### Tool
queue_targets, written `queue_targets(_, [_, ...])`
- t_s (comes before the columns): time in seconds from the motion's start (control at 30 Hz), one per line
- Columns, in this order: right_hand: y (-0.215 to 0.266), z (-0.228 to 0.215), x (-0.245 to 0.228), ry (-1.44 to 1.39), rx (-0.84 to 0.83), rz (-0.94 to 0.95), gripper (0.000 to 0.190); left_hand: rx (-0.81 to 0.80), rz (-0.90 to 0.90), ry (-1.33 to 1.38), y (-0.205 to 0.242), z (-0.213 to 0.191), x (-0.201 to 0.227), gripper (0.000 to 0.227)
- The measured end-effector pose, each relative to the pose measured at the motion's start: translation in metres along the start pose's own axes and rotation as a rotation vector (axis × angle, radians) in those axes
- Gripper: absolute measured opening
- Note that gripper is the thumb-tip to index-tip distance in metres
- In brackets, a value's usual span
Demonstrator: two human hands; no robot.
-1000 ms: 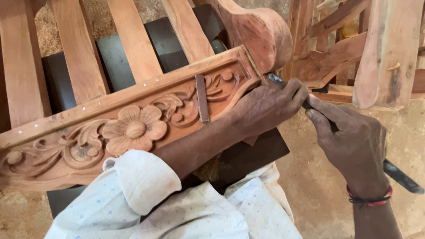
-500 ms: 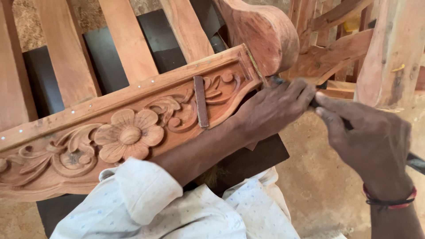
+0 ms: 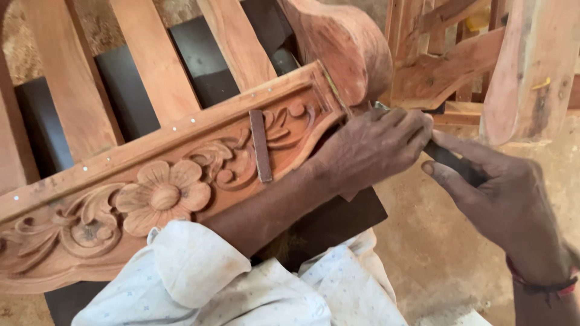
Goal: The person carves and sands decorative wooden chair components using hand tools, including a chisel and a file, while surrounded by sawdust and other wood furniture parts.
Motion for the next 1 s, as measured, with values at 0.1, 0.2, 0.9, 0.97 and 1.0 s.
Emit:
queue_targets(0.1, [-0.001,0.010,0.026,-0.309,-0.020,0.131,0.045,0.085,-0.028,0.021,-0.001,-0.005,0.002,0.036])
queue_targets(0.2, [0.005,0.017,0.034,-0.407,-0.072,0.208,0.034,0.087,-0.016,-0.042,0.000,-0.008,0.004,0.038])
queue_targets(0.9, [0.062,0.071,0.020,-0.875,0.378,-0.284,0.035,0.013,0.125,0.136,0.004,-0.017,0.004,0.038])
queue_targets(0.97, [0.058,0.073,0.012,-0.810,0.370,-0.283,0.033,-0.087,0.132,0.111,0.007,-0.018,-0.002,0.047])
queue_targets(1.0, [0.056,0.072,0.009,-0.805,0.348,-0.274,0.032,-0.138,0.137,0.099,0.009,-0.021,-0.005,0.053])
Point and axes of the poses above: each hand's wrist, its own y-axis away from the middle knuckle, its own z-axis out of the palm, x = y × z, the point moved 2 cm from there along -y, towards the middle knuckle, and after that the axes turned 15 degrees about -y, right-handed, at the moved point
